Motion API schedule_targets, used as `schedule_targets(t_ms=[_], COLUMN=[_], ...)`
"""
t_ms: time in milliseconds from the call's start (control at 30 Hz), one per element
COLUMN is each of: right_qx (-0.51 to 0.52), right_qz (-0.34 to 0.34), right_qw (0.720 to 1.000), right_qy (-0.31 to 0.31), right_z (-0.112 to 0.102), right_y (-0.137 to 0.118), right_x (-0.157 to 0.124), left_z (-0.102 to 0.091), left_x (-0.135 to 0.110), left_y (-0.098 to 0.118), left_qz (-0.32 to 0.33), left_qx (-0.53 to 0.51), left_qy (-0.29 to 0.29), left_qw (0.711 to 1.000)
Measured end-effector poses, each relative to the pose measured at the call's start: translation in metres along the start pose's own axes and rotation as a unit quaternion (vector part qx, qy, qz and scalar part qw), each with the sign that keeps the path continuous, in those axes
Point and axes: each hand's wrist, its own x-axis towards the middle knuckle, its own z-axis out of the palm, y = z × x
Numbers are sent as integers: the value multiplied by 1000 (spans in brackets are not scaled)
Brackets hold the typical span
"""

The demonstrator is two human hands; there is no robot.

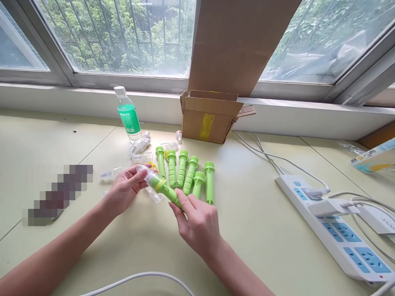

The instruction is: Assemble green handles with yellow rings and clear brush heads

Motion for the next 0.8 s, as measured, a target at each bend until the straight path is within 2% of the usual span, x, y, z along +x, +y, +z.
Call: schedule_targets(t_ms=[133, 200, 267, 367, 467, 500, 533, 567, 600, 633, 700, 800], right_qx=[141, 219, 298, 429, 559, 587, 602, 603, 591, 566, 489, 344], right_qz=[109, 186, 262, 355, 423, 437, 445, 445, 438, 425, 387, 299], right_qw=[982, 954, 910, 813, 675, 635, 610, 608, 627, 663, 754, 879], right_qy=[-57, -86, -124, -173, -231, -248, -259, -261, -255, -244, -208, -140], right_z=[0, -3, -6, -10, -13, -13, -14, -15, -15, -16, -16, -12], right_y=[-8, -13, -17, -20, -19, -18, -17, -16, -15, -14, -13, -10], right_x=[0, 4, 9, 15, 18, 19, 19, 20, 21, 21, 20, 14], left_z=[-1, -1, -1, -2, -2, -2, -2, -1, 0, 1, 3, 5], left_x=[1, 1, 1, -1, -1, -1, -1, -1, -1, -1, -2, -3], left_y=[-1, 0, 1, 4, 7, 8, 8, 8, 8, 8, 8, 7], left_qz=[2, 1, 3, 9, 23, 28, 32, 34, 33, 31, 23, 10], left_qx=[-8, -9, -10, -8, -11, -14, -19, -25, -32, -38, -46, -42], left_qy=[12, 18, 19, 13, 0, -4, -9, -13, -18, -21, -25, -20], left_qw=[1000, 1000, 1000, 1000, 1000, 1000, 999, 999, 999, 999, 998, 999])
